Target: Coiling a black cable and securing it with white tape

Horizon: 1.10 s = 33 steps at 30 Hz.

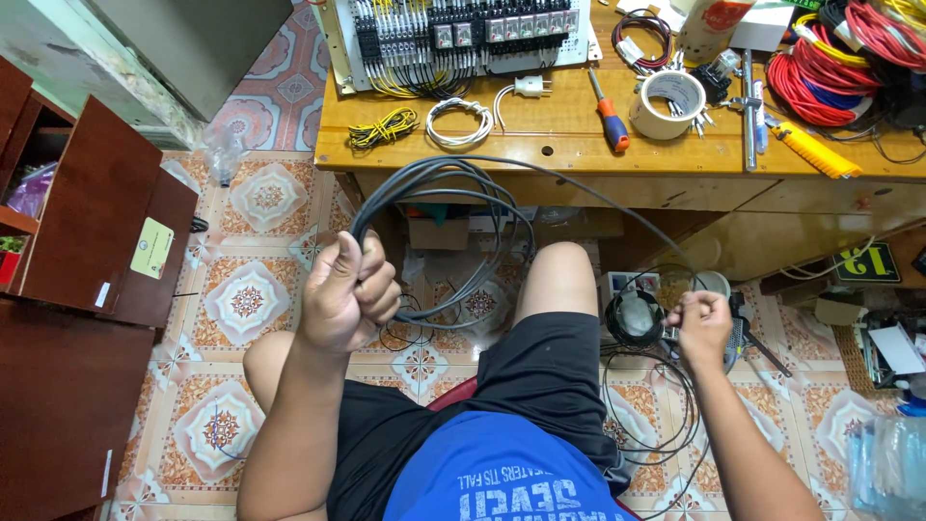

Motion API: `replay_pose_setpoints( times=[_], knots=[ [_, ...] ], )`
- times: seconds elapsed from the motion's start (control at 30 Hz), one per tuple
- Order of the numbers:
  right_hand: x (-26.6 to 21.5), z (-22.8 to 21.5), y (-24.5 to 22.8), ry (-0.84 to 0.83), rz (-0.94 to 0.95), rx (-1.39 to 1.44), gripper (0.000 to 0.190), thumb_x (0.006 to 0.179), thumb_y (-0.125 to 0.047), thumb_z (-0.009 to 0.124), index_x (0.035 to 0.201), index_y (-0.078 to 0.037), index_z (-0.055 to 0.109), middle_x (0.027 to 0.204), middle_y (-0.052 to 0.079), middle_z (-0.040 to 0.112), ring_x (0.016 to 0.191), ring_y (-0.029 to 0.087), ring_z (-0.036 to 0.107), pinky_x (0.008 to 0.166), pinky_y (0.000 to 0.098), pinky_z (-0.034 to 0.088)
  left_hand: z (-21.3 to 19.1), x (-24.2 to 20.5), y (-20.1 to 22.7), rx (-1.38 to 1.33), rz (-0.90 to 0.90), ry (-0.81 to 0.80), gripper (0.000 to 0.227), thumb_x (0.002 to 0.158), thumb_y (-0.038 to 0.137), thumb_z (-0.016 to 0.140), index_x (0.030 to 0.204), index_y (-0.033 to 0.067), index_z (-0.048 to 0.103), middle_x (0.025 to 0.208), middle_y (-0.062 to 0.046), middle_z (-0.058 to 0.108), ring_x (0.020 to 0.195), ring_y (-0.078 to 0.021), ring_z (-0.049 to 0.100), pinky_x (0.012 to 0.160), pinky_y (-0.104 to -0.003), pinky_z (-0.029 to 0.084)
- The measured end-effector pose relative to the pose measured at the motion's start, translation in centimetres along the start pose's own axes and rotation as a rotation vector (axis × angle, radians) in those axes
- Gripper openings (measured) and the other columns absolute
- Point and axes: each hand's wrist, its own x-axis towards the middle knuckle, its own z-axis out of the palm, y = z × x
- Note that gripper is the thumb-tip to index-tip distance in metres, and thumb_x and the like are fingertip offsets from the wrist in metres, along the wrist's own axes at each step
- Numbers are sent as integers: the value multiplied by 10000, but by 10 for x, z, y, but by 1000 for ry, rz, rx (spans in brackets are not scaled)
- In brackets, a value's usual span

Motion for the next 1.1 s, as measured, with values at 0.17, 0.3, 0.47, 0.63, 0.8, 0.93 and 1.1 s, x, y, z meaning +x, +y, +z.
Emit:
replay_pose_setpoints(
  times=[0.17,0.3,0.47,0.63,0.8,0.93,1.1],
  knots=[
    [6,8,-24,34,235,-62,139,1133,-204,568,1133,-65,557,723,-1,570,519,43,519,423,184,421,1,7,-22,268,29,31,445,1098,476,396,762,189,447,463,64,355,326,-51,276,324,-193,282],
    [-16,20,-27,-186,428,-386,139,977,-159,650,954,-118,781,704,151,639,637,217,602,547,408,516,-4,13,-36,735,96,-7,504,1098,518,354,793,157,531,509,28,427,372,-83,342,390,-192,313],
    [-41,36,-55,-679,283,-837,218,978,-242,651,979,-132,840,920,156,809,967,350,731,890,482,519,25,23,-29,946,176,-30,540,1088,539,361,766,150,554,477,5,450,366,-91,357,384,-224,355],
    [-69,63,-157,-1059,88,-1159,337,1045,-325,509,1204,-197,778,1077,134,813,1130,331,746,1013,488,543,37,28,-31,1035,241,-51,461,1068,483,461,772,141,550,496,-19,456,421,-148,391,432,-274,364],
    [-83,74,-225,-1473,-452,-685,315,1006,-338,501,748,-179,590,624,92,696,656,371,707,610,433,558,30,33,-49,1105,131,-117,395,1052,465,504,839,144,585,498,-81,533,427,-214,502,468,-322,432],
    [-91,83,-264,-1451,-628,-431,324,1030,-307,497,742,-167,541,591,40,617,565,322,650,525,386,548,44,34,-50,1222,92,-222,473,1040,531,456,927,81,548,582,-231,562,537,-463,590,527,-480,478],
    [-91,92,-282,-1070,-960,-279,285,1034,-278,471,779,-196,571,593,-56,529,488,217,579,470,332,526,43,38,-64,1156,-56,-440,381,1057,458,440,909,131,568,582,-138,642,594,-418,660,593,-457,523]
  ],
)
